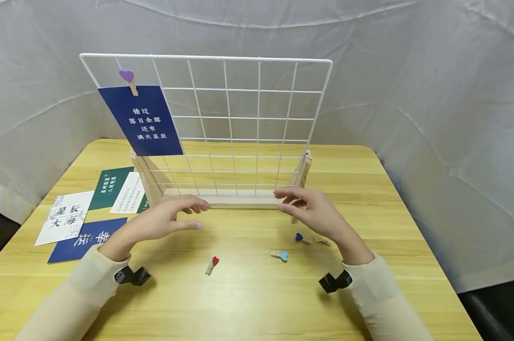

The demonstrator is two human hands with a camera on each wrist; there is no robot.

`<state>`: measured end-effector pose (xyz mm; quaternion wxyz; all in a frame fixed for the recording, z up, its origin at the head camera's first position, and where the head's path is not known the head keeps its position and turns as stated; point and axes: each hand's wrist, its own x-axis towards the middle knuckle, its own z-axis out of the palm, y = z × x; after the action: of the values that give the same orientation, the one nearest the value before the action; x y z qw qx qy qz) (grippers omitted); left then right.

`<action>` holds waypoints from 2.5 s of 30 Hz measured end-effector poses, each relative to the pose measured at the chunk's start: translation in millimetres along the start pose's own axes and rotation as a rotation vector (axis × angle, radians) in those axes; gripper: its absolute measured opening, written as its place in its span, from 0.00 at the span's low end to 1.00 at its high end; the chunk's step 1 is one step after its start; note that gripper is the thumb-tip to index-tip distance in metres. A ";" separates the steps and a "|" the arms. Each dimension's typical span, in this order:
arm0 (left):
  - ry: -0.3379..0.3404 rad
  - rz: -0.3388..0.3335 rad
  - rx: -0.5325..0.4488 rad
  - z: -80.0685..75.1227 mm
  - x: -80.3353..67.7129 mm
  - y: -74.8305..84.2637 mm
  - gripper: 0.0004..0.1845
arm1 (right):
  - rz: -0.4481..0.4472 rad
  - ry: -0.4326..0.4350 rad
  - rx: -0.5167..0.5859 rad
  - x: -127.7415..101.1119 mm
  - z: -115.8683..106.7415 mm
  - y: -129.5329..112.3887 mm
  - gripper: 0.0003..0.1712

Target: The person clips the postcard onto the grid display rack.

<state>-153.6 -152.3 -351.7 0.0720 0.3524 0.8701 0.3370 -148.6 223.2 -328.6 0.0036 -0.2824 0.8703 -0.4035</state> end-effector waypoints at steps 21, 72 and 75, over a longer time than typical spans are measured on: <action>-0.038 -0.129 0.008 -13.6 -32.7 -53.6 0.14 | 0.075 -0.285 0.052 -33.6 30.8 34.8 0.21; -0.002 -0.517 0.132 -62.0 -150.0 -130.9 0.44 | 0.044 -0.334 -0.075 -49.8 52.1 46.7 0.11; -0.014 -0.520 0.149 -60.9 -150.9 -130.6 0.45 | 0.053 -0.339 -0.081 -49.8 52.2 46.3 0.10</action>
<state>-137.6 -353.3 -405.5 0.1361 0.1235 0.9533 0.2397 -117.1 235.1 -407.4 0.1496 -0.3231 0.8800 -0.3145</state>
